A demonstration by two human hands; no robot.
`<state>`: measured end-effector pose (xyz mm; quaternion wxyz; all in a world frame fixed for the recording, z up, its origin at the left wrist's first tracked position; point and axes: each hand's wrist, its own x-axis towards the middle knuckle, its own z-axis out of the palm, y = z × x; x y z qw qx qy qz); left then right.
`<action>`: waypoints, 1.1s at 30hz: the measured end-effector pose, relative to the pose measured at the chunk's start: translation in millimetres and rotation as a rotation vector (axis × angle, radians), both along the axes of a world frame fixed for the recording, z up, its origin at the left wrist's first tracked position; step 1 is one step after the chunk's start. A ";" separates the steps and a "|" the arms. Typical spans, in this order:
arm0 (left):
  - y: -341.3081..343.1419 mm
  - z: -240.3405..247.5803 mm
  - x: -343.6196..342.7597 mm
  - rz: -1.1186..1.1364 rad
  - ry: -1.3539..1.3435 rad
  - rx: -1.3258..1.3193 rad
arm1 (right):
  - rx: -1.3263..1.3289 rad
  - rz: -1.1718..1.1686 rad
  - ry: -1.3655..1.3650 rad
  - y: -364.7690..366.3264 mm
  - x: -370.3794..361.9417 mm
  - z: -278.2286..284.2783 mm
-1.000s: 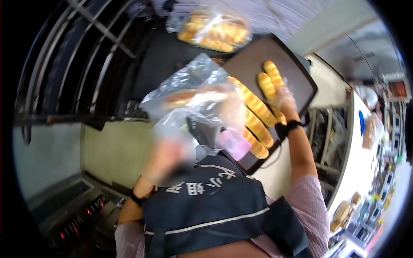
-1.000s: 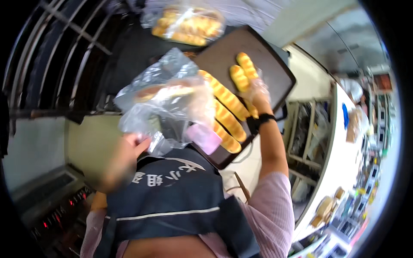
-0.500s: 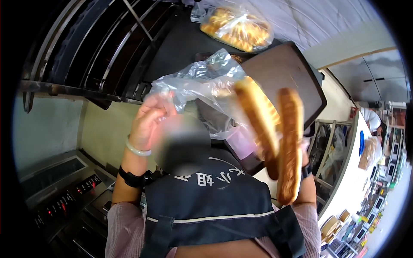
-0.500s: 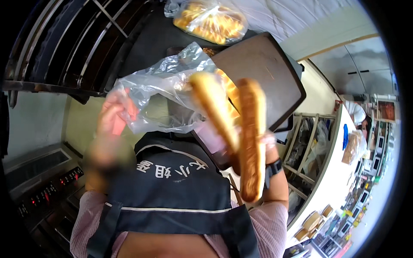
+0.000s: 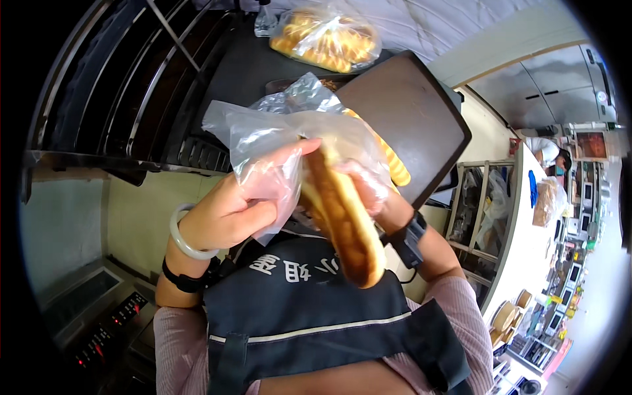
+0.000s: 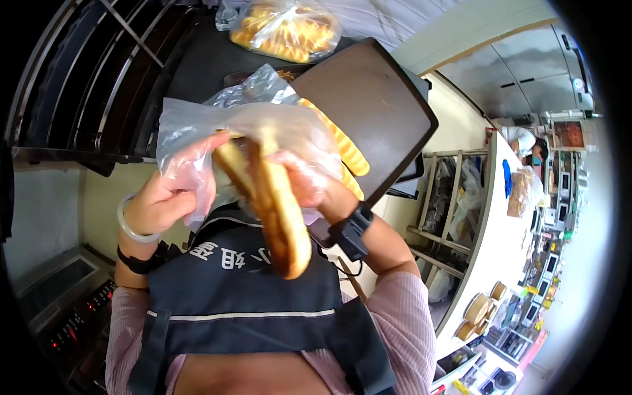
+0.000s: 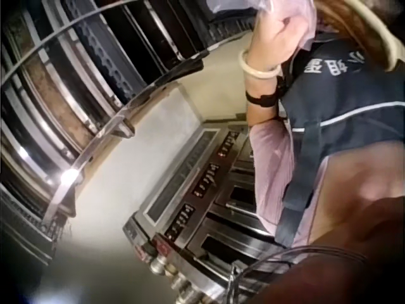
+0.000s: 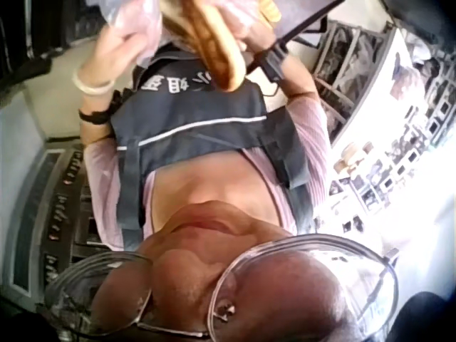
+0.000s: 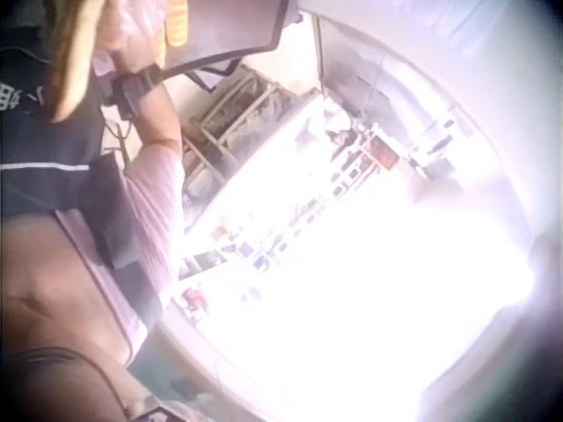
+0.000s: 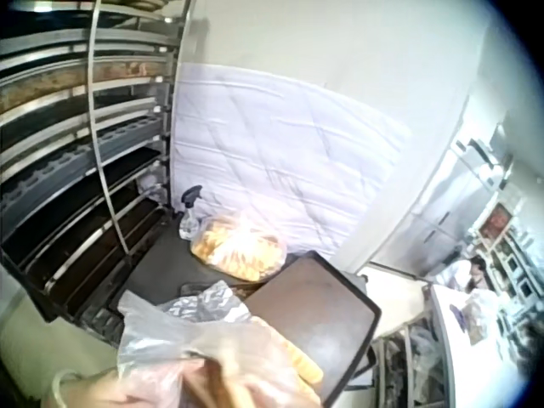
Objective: The person picks up baked bread from a metal tray and puts them into plastic bags by hand, using a small scraper to clean the tray between batches.
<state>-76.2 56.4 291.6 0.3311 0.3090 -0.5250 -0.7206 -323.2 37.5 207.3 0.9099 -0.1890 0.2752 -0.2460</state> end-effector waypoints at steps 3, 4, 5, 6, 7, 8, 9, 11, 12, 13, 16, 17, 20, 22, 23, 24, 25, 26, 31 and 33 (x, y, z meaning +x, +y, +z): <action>-5.5 10.4 -3.3 -0.179 -0.099 -0.195 | 0.005 -0.153 0.013 -11.8 23.5 -9.8; -5.4 14.0 -3.5 -0.265 -0.125 -0.254 | -0.002 -0.203 0.023 -15.9 31.7 -11.3; -4.6 13.2 -3.2 -0.329 -0.090 -0.304 | -0.013 -0.255 0.044 -18.7 39.9 -14.6; -3.8 10.3 -4.0 -0.332 -0.063 -0.443 | -0.031 -0.295 0.067 -24.1 48.0 -16.9; -0.7 16.0 -5.1 -0.294 -0.047 -0.330 | -0.059 -0.316 0.101 -30.6 56.7 -22.7; 3.1 16.7 -3.2 -0.244 0.006 -0.268 | -0.107 -0.323 0.152 -35.3 64.1 -27.8; 5.9 17.5 -2.5 -0.200 0.064 -0.210 | -0.193 -0.309 0.228 -41.1 67.3 -32.9; 10.3 18.6 5.2 -0.068 0.136 -0.141 | -0.556 -0.198 0.457 -43.9 62.1 -33.3; 8.0 23.6 7.3 -0.005 0.099 -0.140 | -0.781 -0.105 0.462 -44.0 44.2 -27.2; 5.0 26.2 9.8 0.057 0.066 -0.132 | -0.930 -0.043 0.410 -42.2 20.8 -17.6; 10.0 40.0 34.3 0.166 -0.147 -0.085 | -0.746 -0.234 0.234 -51.2 -51.9 -1.4; 8.1 43.1 34.0 0.250 -0.200 -0.038 | -0.791 -0.337 0.488 -61.2 -69.8 -9.9; -5.4 45.3 36.5 0.306 -0.172 -0.126 | -1.527 -0.197 1.452 -65.8 -93.0 -85.3; -26.5 46.3 30.8 0.360 -0.225 -0.099 | -1.511 0.757 1.887 -59.3 -74.8 -79.5; -28.7 56.4 29.8 0.352 -0.223 -0.131 | -1.530 0.674 1.828 -54.9 -79.7 -92.2; -30.7 65.8 23.1 0.380 -0.251 -0.200 | -1.545 0.593 1.766 -52.8 -85.5 -105.2; -48.5 65.8 12.8 0.330 -0.242 -0.239 | -1.475 0.691 1.870 -62.2 -90.3 -94.2; -60.2 73.4 5.2 0.304 -0.243 -0.275 | -1.387 0.634 1.933 -64.4 -95.5 -94.4; -134.2 112.7 -39.9 0.044 -0.260 -0.274 | -1.161 0.536 1.969 -65.2 -109.5 -87.2; -159.3 136.0 -48.3 0.047 -0.206 -0.299 | -1.144 0.605 1.943 -69.0 -103.4 -82.2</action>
